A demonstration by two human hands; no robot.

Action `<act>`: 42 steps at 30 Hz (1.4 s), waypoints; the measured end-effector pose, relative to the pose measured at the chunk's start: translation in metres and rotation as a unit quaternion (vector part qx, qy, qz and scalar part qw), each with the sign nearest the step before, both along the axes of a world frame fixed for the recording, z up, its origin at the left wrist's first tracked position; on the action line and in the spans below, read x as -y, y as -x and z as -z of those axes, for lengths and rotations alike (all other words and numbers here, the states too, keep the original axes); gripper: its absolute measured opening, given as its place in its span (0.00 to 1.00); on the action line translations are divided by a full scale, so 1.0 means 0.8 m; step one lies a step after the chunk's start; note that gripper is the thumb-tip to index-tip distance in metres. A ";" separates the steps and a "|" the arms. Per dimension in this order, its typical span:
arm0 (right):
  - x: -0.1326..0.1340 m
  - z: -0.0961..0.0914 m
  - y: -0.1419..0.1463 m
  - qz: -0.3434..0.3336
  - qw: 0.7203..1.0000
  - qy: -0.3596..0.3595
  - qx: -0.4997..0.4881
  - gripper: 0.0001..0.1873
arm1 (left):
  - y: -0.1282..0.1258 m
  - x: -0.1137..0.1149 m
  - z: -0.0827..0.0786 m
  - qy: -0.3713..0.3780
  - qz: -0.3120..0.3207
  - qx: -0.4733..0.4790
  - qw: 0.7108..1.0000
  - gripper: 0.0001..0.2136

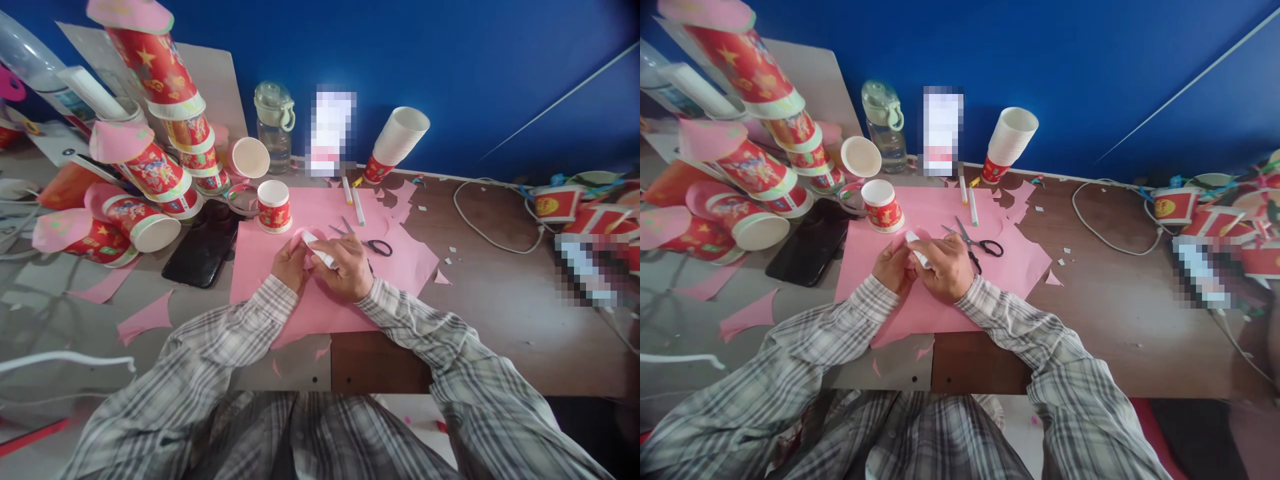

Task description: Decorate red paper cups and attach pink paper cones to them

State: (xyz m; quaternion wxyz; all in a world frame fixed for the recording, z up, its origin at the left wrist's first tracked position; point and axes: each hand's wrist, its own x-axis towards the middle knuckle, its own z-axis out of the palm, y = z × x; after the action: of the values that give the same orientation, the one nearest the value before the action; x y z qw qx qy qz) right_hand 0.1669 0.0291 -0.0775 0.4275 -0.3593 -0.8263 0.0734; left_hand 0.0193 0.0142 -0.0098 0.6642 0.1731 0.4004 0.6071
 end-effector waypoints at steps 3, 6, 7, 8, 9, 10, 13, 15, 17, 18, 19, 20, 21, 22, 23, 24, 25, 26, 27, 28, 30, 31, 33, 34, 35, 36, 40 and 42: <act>-0.003 -0.001 -0.011 0.043 0.999 0.003 -0.017 0.12 | 0.002 -0.001 -0.001 0.007 0.011 0.006 1.000 0.15; -0.004 -0.005 -0.025 0.071 0.994 -0.008 -0.088 0.14 | 0.003 -0.003 -0.003 0.033 -0.007 0.019 0.999 0.14; -0.005 -0.006 -0.027 0.083 0.990 -0.001 -0.114 0.15 | 0.003 -0.003 -0.004 0.042 -0.016 0.022 0.999 0.13; -0.006 -0.005 -0.027 0.097 0.986 0.015 -0.137 0.17 | 0.003 -0.003 -0.005 0.047 -0.019 0.024 0.998 0.12; -0.007 -0.004 -0.026 0.107 0.981 0.038 -0.157 0.18 | 0.003 -0.003 -0.006 0.049 -0.016 0.027 0.998 0.12; -0.009 -0.002 -0.023 0.111 0.977 0.063 -0.172 0.20 | 0.003 -0.003 -0.007 0.050 -0.010 0.032 0.998 0.12; -0.012 0.007 -0.011 0.093 0.968 0.125 -0.196 0.24 | 0.003 -0.002 -0.009 0.050 0.005 0.052 0.997 0.13; -0.013 0.011 -0.004 0.085 0.965 0.148 -0.198 0.27 | 0.002 -0.002 -0.010 0.046 0.010 0.063 0.997 0.12; -0.014 0.013 -0.001 0.087 0.963 0.164 -0.195 0.28 | 0.002 -0.001 -0.009 0.040 0.022 0.074 0.996 0.13; -0.015 0.013 0.000 0.088 0.962 0.169 -0.194 0.27 | 0.002 -0.001 -0.008 0.037 0.028 0.078 0.996 0.13; -0.016 0.012 -0.001 0.088 0.962 0.171 -0.196 0.26 | 0.002 -0.001 -0.008 0.035 0.035 0.080 0.996 0.14; -0.018 0.011 -0.002 0.088 0.961 0.171 -0.199 0.26 | 0.002 0.000 -0.008 0.031 0.046 0.079 0.995 0.15; -0.020 0.010 -0.003 0.089 0.961 0.167 -0.201 0.25 | 0.002 0.001 -0.008 0.025 0.060 0.075 0.995 0.16; -0.022 0.009 -0.006 0.092 0.962 0.161 -0.201 0.25 | 0.002 0.001 -0.009 0.021 0.077 0.070 0.994 0.18; -0.024 0.007 -0.008 0.097 0.963 0.154 -0.199 0.24 | 0.002 0.002 -0.011 0.020 0.090 0.065 0.994 0.20; -0.026 0.006 -0.010 0.103 0.964 0.148 -0.194 0.24 | 0.002 0.003 -0.013 0.020 0.101 0.062 0.993 0.22; -0.028 0.003 -0.013 0.105 0.966 0.142 -0.188 0.24 | 0.002 0.004 -0.015 0.023 0.106 0.060 0.992 0.24; -0.029 0.001 -0.015 0.103 0.969 0.138 -0.180 0.24 | 0.002 0.004 -0.017 0.029 0.103 0.058 0.993 0.25; -0.030 -0.002 -0.017 0.098 0.971 0.136 -0.170 0.24 | 0.002 0.004 -0.018 0.038 0.096 0.055 0.993 0.24; -0.031 -0.004 -0.018 0.090 0.974 0.136 -0.157 0.24 | 0.002 0.004 -0.019 0.046 0.087 0.051 0.994 0.23; -0.032 -0.010 -0.020 0.071 0.979 0.140 -0.127 0.25 | 0.001 0.003 -0.019 0.063 0.072 0.037 0.995 0.23; -0.032 -0.012 -0.021 0.064 0.982 0.141 -0.112 0.24 | 0.001 0.002 -0.018 0.073 0.065 0.027 0.995 0.23; -0.031 -0.016 -0.025 0.058 0.986 0.125 -0.093 0.24 | 0.001 0.000 -0.014 0.088 0.055 0.006 0.995 0.23; -0.030 -0.017 -0.028 0.060 0.989 0.105 -0.089 0.24 | 0.001 -0.001 -0.012 0.090 0.052 0.000 0.995 0.23; -0.028 -0.018 -0.031 0.065 0.991 0.077 -0.088 0.23 | 0.001 -0.002 -0.010 0.088 0.048 0.001 0.995 0.23; -0.025 -0.018 -0.035 0.068 0.993 0.044 -0.089 0.22 | 0.001 -0.003 -0.009 0.085 0.044 0.007 0.995 0.23; -0.013 -0.009 -0.041 0.019 0.994 -0.073 -0.081 0.15 | 0.002 -0.003 -0.008 0.075 0.013 0.019 0.997 0.20; -0.008 -0.002 -0.034 -0.015 0.997 -0.063 -0.042 0.13 | 0.001 -0.002 -0.010 0.068 0.008 0.004 0.998 0.17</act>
State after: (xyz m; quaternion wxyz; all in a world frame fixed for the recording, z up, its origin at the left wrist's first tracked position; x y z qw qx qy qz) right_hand 0.1943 0.0355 -0.0763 0.4820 -0.3162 -0.8160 0.0428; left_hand 0.0185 0.0161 -0.0018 0.6810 0.1284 0.4370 0.5735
